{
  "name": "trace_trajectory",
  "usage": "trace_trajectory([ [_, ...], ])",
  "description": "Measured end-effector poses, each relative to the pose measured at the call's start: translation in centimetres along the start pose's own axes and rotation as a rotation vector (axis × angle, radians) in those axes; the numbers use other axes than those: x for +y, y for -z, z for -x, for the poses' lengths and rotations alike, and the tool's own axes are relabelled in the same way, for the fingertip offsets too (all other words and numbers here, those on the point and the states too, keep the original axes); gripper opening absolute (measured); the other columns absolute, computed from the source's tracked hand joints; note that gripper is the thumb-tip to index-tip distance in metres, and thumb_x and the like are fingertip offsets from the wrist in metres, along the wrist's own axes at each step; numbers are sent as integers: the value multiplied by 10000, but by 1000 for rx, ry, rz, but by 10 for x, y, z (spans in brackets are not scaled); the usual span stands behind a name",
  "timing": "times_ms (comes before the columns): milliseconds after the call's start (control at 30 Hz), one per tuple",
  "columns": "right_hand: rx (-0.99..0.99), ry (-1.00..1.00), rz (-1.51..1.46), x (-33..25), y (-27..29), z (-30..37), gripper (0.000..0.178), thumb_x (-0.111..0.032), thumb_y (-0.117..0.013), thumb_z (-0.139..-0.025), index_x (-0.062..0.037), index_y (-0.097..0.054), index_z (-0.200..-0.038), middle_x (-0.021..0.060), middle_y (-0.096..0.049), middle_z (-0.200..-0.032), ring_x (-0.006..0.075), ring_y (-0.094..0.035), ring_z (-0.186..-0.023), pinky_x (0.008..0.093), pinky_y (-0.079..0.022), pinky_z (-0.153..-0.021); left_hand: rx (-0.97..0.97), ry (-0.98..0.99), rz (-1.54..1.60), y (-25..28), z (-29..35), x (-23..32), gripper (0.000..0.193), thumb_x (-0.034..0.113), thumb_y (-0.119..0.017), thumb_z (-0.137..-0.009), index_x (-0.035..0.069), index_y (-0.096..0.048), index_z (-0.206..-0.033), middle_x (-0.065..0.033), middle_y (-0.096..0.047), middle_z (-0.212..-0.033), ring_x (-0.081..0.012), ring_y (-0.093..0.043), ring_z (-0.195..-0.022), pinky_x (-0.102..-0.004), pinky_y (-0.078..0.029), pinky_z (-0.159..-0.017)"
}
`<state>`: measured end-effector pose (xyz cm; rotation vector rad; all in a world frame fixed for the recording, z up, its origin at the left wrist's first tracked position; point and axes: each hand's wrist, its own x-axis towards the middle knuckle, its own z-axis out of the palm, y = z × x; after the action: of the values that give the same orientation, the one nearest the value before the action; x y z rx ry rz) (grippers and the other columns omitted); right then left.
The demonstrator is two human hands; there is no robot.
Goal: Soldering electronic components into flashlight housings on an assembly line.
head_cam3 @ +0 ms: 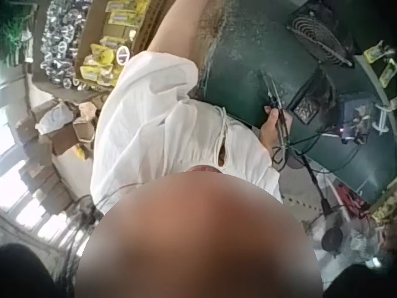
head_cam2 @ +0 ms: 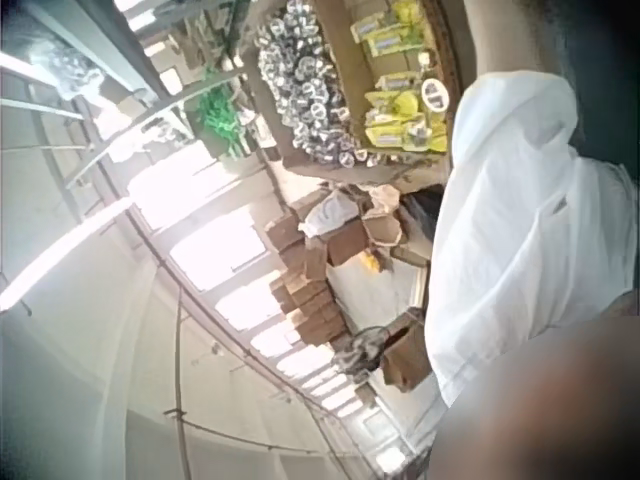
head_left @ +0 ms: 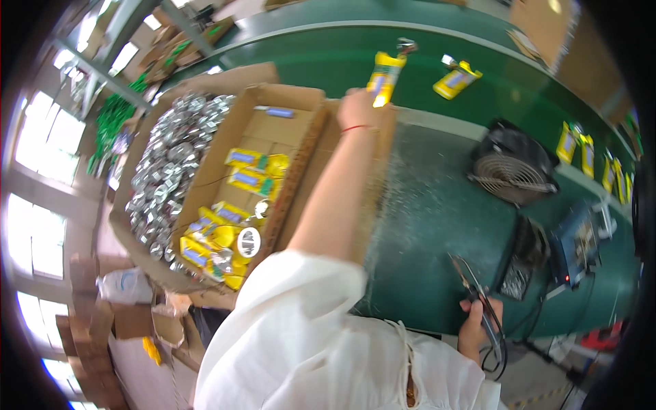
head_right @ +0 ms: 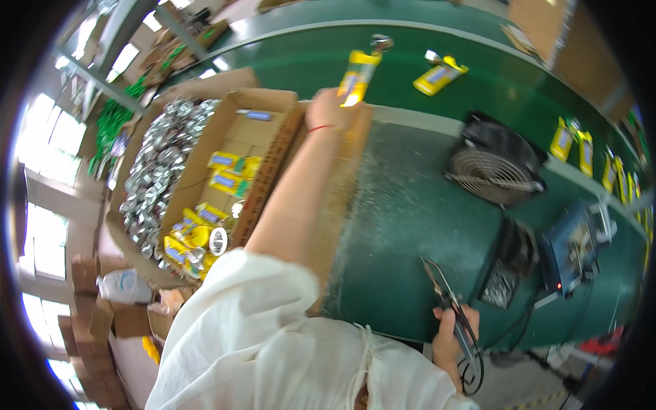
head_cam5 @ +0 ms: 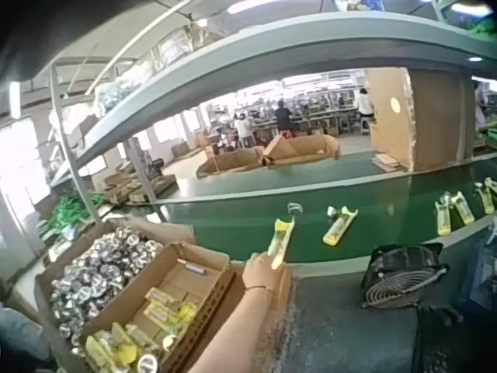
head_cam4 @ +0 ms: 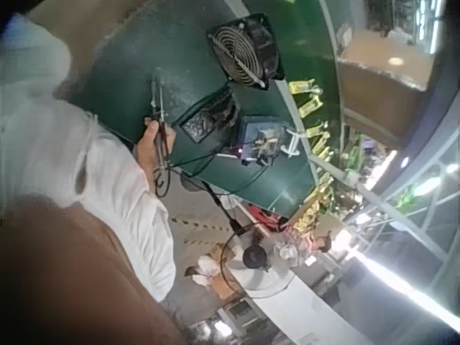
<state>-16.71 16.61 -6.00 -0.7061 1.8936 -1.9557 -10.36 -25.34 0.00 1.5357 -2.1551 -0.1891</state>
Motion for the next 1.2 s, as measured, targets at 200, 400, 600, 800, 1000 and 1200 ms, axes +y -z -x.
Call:
trace_trajectory([
  [200,63,38,79,1,-7,-4,257,-241,-570,-841,-3,-474,-860,81,-513,-636,154,-517,-573,267,-437,-576,-142,10,-143,-47,-37,11,572,393,-739,-661,102,-505,-1094,-88,-567,-1028,-250,-553,-984,-346,-474,-800],
  [400,-2,43,17,6,-8,-11,264,-224,-599,-828,7,-482,-881,106,-543,-680,155,-539,-586,263,-453,-569,-432,-395,-366,66,-54,-10,303,322,-667,-735,124,-616,-958,-70,-631,-1001,-255,-592,-936,-353,-479,-797],
  [600,-53,93,3,7,-7,-14,199,-152,-573,-827,19,-489,-885,101,-564,-686,147,-559,-597,249,-472,-583,-706,-619,-852,175,11,-112,496,201,-712,-579,186,-542,-1045,-86,-450,-1236,-276,-431,-1143,-421,-401,-868],
  [800,-48,113,59,6,-8,-10,184,-158,-564,-837,10,-498,-873,79,-558,-670,130,-553,-588,237,-457,-562,-600,-560,-735,152,62,-202,1120,239,-781,-487,267,-123,-1392,-125,-337,-1308,-282,-290,-1261,-514,-259,-967],
  [1000,-3,150,95,5,-9,-6,176,-165,-545,-850,6,-505,-869,73,-566,-666,122,-539,-580,222,-427,-548,-631,-526,-576,143,48,-201,970,190,-741,-513,238,-244,-1344,-129,-442,-1161,-294,-410,-1150,-502,-273,-956],
  [1200,7,138,28,-1,-4,-6,167,-132,-577,-828,7,-497,-875,82,-567,-662,130,-565,-586,229,-470,-564,-143,-490,-486,198,34,-158,839,79,-675,-538,214,-326,-1289,-104,-457,-1120,-312,-421,-1123,-494,-268,-957],
])
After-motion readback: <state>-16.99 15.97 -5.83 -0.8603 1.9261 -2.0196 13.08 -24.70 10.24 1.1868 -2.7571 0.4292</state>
